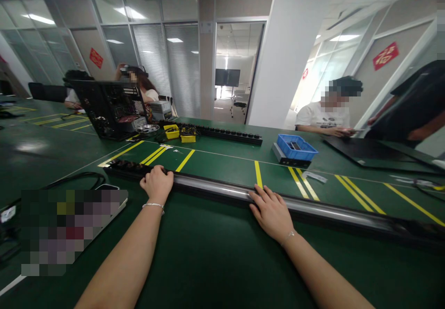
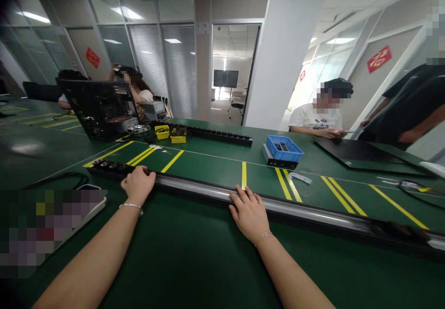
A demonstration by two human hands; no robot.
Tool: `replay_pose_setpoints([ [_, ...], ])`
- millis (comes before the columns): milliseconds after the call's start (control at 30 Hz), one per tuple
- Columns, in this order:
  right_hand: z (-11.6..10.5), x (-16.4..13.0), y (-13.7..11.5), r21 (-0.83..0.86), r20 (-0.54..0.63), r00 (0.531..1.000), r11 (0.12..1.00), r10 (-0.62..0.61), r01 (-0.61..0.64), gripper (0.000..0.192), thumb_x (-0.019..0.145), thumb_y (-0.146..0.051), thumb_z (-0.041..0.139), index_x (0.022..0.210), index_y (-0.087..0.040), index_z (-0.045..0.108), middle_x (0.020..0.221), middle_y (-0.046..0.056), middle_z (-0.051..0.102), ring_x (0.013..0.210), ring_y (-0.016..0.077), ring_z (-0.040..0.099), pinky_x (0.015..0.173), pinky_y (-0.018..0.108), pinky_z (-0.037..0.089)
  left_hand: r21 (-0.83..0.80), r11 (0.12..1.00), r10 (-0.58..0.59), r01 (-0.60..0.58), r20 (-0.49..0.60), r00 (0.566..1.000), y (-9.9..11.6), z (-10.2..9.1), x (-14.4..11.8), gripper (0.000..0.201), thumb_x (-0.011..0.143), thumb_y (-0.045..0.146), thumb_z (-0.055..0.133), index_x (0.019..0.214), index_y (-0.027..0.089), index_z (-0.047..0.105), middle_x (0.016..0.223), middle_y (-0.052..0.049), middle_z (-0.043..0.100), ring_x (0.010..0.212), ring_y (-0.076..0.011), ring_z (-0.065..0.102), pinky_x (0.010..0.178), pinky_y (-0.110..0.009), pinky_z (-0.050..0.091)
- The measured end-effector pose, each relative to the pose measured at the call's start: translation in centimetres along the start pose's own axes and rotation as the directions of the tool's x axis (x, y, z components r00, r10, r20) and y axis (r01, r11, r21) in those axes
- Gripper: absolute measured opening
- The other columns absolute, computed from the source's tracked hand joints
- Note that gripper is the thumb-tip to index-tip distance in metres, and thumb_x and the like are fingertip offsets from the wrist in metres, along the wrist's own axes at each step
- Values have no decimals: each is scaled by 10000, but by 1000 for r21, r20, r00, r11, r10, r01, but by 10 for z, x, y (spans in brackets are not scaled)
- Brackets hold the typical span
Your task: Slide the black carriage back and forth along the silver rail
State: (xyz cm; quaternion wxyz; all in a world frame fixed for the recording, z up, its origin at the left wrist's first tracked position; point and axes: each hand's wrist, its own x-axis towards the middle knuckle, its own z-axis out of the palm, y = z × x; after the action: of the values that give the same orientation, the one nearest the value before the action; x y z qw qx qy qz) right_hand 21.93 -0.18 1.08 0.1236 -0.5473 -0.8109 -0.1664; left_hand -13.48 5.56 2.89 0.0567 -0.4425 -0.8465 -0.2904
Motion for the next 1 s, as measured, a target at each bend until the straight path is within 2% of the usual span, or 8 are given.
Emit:
replay_pose_setpoints([
  [167, -1, 0, 0, 8, -9, 1000, 1000, -4, 4, 391, 901, -385, 364, 1244, -293, 528, 1374, 35, 440, 1264, 256, 355, 967, 426, 330, 20, 999, 33, -33, -27, 999, 4, 2, -4, 350, 768, 372, 481, 1038, 165, 563, 1083, -147, 584, 1021, -303, 538, 945, -494, 308],
  [500, -1, 0, -1, 6, -22, 1000, 1000, 4, -4, 388, 899, -389, 368, 1241, -301, 528, 1376, 24, 438, 1262, 248, 359, 967, 414, 330, 8, 994, 109, -109, 32, 994, 6, 5, -6, 388, 761, 405, 490, 1055, 170, 585, 1118, -152, 582, 1066, -307, 527, 1034, -564, 184],
  [767, -2, 0, -1, 3, -14, 1000, 1000, 2, -2, 392, 902, -390, 358, 1247, -299, 521, 1378, 27, 436, 1268, 248, 350, 968, 421, 328, -73, 989, 137, -132, 70, 988, 2, 11, -1, 378, 768, 449, 500, 1029, 192, 595, 1148, -118, 600, 1087, -302, 523, 1051, -591, 128],
  [900, -1, 0, -1, 2, -12, 1000, 1000, 8, -8, 389, 899, -390, 368, 1245, -303, 521, 1375, 26, 440, 1269, 242, 352, 971, 416, 327, -102, 989, 117, -109, 71, 991, 0, 14, -1, 397, 773, 504, 501, 1010, 198, 591, 1149, -111, 601, 1068, -292, 537, 1061, -586, 102],
  [1000, -1, 0, -1, -1, -19, 1000, 1000, 6, -6, 389, 896, -387, 374, 1247, -305, 520, 1375, 26, 439, 1266, 242, 356, 968, 415, 331, -99, 985, 143, -138, 50, 988, 3, 15, -4, 400, 791, 511, 476, 1011, 192, 575, 1148, -117, 586, 1089, -282, 524, 1073, -555, 117],
])
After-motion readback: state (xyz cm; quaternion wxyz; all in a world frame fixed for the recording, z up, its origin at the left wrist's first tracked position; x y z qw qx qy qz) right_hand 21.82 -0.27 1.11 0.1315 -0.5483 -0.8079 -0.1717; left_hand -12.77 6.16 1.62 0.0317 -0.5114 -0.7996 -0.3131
